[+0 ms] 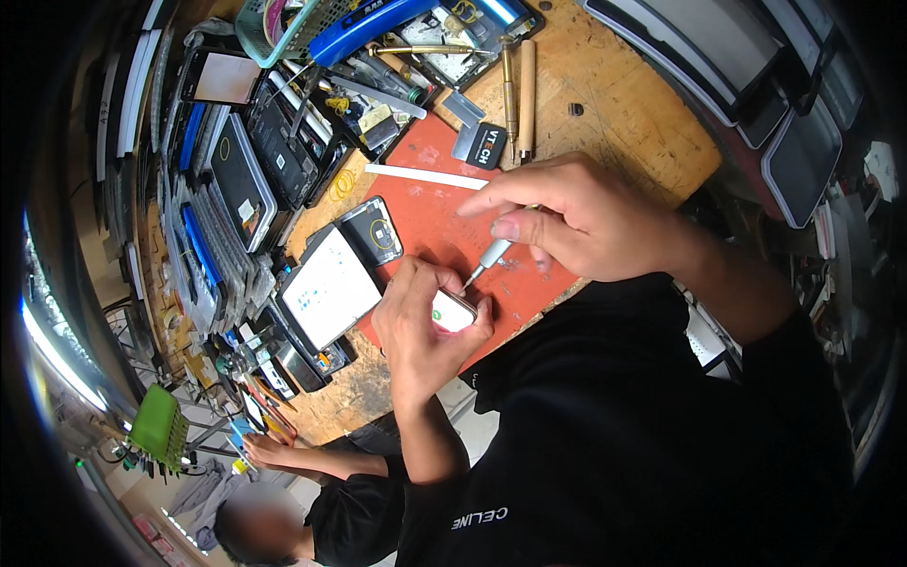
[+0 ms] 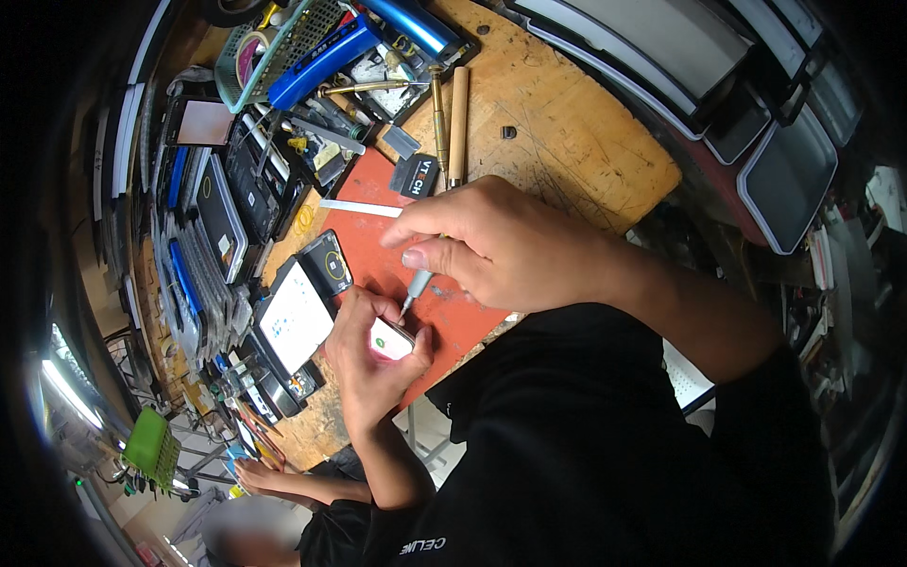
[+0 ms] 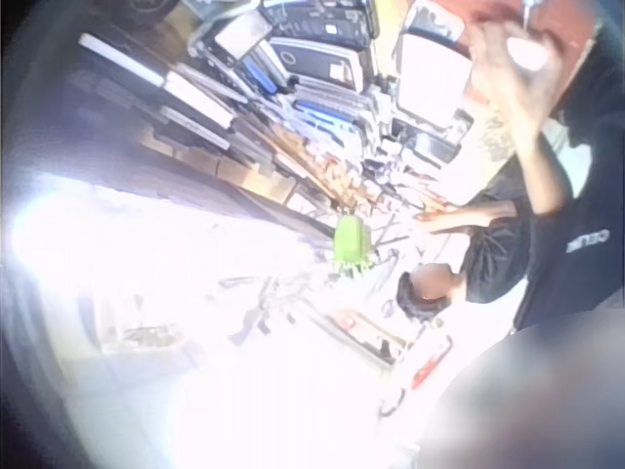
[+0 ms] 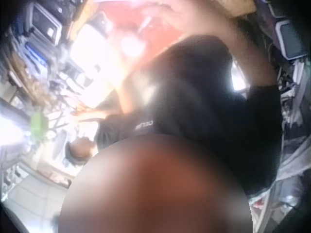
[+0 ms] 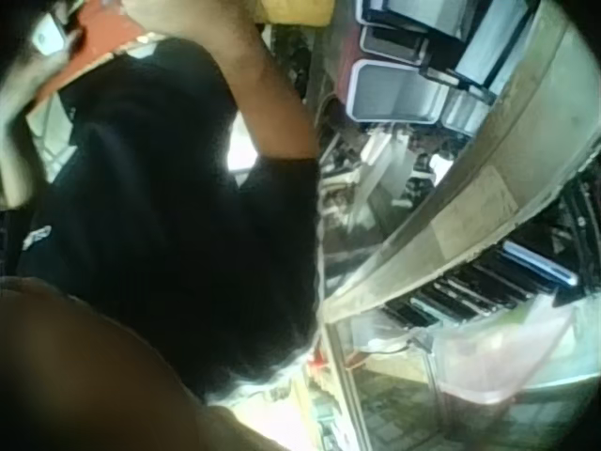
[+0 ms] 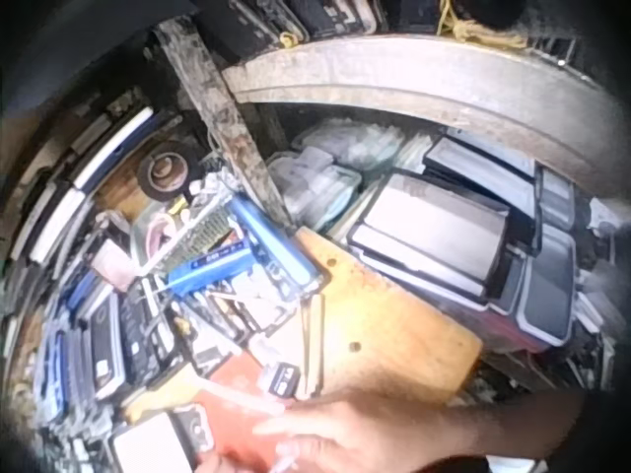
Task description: The person disassembles a smartphone, removes the battery, and reassembles the device using a screwdriver and a plastic pry tool. They then handle several phone cases and other components on the workbench.
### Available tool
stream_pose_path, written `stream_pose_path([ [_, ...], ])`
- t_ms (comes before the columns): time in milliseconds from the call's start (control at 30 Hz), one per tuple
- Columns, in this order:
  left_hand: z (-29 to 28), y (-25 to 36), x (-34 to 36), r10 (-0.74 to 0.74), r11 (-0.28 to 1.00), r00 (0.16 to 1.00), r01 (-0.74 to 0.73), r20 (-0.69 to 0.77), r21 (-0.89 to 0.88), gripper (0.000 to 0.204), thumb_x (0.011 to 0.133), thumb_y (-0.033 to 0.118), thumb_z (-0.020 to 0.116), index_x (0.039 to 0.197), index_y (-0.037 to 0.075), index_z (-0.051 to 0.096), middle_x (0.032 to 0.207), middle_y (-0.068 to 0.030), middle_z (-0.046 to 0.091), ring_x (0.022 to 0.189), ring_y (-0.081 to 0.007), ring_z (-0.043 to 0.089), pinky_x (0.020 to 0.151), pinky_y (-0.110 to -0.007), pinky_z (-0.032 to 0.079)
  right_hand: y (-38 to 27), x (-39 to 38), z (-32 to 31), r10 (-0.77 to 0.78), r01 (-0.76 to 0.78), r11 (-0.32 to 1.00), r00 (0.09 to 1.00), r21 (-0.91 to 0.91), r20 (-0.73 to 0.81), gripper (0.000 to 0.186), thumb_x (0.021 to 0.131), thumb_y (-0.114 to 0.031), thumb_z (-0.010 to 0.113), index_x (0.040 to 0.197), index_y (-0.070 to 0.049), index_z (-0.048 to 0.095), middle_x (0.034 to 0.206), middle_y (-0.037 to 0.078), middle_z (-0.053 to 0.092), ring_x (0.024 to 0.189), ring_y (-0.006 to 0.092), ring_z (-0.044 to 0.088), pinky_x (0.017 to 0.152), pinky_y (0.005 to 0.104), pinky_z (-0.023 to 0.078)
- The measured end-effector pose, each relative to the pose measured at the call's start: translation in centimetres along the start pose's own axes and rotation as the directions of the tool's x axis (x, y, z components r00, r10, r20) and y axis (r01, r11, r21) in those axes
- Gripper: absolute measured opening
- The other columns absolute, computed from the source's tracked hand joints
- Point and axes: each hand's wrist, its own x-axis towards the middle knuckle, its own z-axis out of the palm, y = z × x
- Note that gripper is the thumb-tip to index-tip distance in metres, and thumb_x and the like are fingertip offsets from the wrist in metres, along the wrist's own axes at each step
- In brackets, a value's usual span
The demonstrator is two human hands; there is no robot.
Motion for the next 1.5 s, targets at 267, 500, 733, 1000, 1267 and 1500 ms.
stream_pose_path([
  [267,0.1,0.1,0.0,-0.008,1.0,1.0,0.008,-0.007,0.004,0.034,0.067,0.009,0.087,0.087,0.006,0.06,0.084,-0.0086,0.06,0.075,-0.0279,0.065,0.067,-0.038,0.052,0.0,-0.3,0.2,0.088,-0.087,0.996,0.995,-0.01,0.038,0.038,0.108,-0.013,0.06,0.144,-0.002,0.06,0.096,0.011,0.073,0.079,0.0151,0.071,0.072,0.0315,0.057],
  [500,0.1,0.4,0.0,-0.016,1.0,1.0,0.016,0.0,-0.017,0.032,0.069,0.009,0.087,0.088,0.006,0.061,0.084,-0.0084,0.061,0.075,-0.0289,0.065,0.068,-0.038,0.052,0.7,-0.9,0.2,0.039,-0.04,0.999,0.999,0.032,0.02,0.043,0.109,-0.011,0.057,0.151,-0.003,0.053,0.099,0.009,0.07,0.089,0.0141,0.07,0.079,0.0305,0.057],
  [733,-2.5,1.2,-0.7,-0.109,0.986,0.955,0.069,-0.277,-0.153,0.047,0.072,0.02,0.097,0.095,0.005,0.059,0.091,-0.0077,0.056,0.08,-0.0245,0.058,0.072,-0.035,0.048,-2.4,0.8,1.3,-0.127,0.233,0.934,0.926,0.271,-0.357,0.038,0.113,-0.015,0.044,0.145,0.005,0.048,0.092,0.006,0.065,0.082,0.0132,0.064,0.075,0.0276,0.053],
  [1000,-2.2,1.8,-2.1,-0.078,0.925,0.794,-0.168,-0.603,-0.341,0.035,0.092,0.017,0.084,0.102,0.002,0.054,0.104,-0.0065,0.048,0.088,-0.0159,0.05,0.082,-0.029,0.044,-5.9,1.4,4.4,-0.341,0.329,0.929,0.939,-0.168,-0.048,0.022,0.097,-0.006,0.07,0.118,0.001,0.067,0.091,0.015,0.065,0.082,0.0328,0.069,0.073,0.0412,0.055],
  [1267,-3.1,1.3,-5.6,-0.22,0.783,0.816,-0.179,-0.535,-0.596,0.015,0.111,0.011,0.055,0.113,-0.004,0.058,0.112,-0.0128,0.059,0.106,-0.0189,0.063,0.094,-0.032,0.05,-5.8,2.9,8.4,-0.419,0.423,0.898,0.906,-0.12,0.059,0.03,0.086,0.005,0.08,0.114,0.001,0.071,0.099,0.009,0.066,0.067,0.014,0.059,0.058,0.0304,0.046],
  [1500,-2.9,1.2,-6.4,-0.179,0.753,0.824,-0.236,-0.538,-0.614,0.018,0.11,0.014,0.056,0.113,-0.003,0.058,0.112,-0.0136,0.059,0.104,-0.021,0.063,0.095,-0.035,0.05,-7.0,2.6,8.7,-0.47,0.476,0.87,0.879,-0.13,0.076,0.028,0.084,0.006,0.08,0.11,0.002,0.071,0.099,0.01,0.067,0.07,0.016,0.062,0.059,0.0299,0.047],
])
